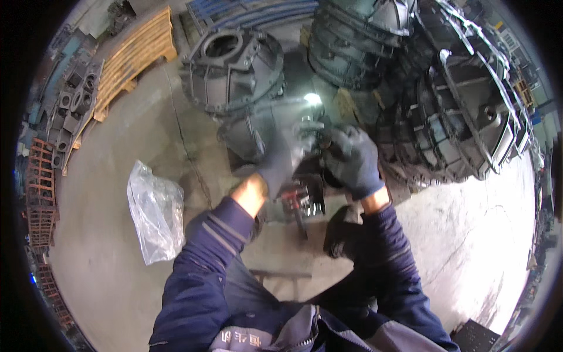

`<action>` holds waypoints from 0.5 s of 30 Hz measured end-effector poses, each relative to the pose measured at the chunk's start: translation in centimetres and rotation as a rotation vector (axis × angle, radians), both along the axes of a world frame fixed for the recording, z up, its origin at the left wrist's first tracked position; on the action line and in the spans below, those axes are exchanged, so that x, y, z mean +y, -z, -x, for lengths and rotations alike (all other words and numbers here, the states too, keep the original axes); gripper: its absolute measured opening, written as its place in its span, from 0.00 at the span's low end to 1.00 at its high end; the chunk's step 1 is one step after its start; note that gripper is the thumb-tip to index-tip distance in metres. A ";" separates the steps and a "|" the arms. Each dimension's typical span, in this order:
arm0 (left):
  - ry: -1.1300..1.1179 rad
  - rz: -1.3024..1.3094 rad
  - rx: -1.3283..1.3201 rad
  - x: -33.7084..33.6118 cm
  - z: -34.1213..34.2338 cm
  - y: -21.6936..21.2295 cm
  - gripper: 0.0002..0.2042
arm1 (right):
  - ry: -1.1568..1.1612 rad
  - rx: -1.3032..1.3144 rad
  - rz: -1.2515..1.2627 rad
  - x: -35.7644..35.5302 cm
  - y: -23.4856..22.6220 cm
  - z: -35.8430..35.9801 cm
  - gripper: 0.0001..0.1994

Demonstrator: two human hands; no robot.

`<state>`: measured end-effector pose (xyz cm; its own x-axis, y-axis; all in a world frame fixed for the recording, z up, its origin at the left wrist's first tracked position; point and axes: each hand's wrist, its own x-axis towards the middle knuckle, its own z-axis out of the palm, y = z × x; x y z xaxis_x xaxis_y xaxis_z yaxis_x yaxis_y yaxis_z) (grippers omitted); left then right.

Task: The person sits on the floor and uses a hammer to tap small metal components into a large metal housing. They repeatedly pick up parts, position them, and strike them into place, then move the housing aside and repeat the process on another unit.

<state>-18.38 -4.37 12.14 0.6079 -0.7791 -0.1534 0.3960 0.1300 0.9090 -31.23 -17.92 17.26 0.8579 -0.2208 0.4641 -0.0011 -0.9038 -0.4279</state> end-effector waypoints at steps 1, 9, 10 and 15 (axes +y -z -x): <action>0.016 -0.096 -0.046 -0.1 0.0 -0.3 0.18 | 0.018 0.038 0.023 0.1 -0.2 0.0 0.22; 0.076 -0.030 -0.030 0.4 -0.1 0.1 0.17 | 0.013 0.004 0.029 -0.8 1.2 0.5 0.23; -0.015 0.056 -0.401 0.1 -0.9 0.2 0.16 | 0.010 -0.135 -0.017 -1.0 1.8 1.0 0.21; -0.295 -0.687 -1.300 -0.4 -7.5 -0.5 0.16 | 0.170 0.106 -0.257 -4.0 6.4 3.2 0.15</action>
<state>-10.87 -4.78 12.64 0.7218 -0.6097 0.3275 -0.6780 -0.5278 0.5117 -34.42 -21.96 10.83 0.8392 -0.4631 0.2852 -0.1991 -0.7495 -0.6313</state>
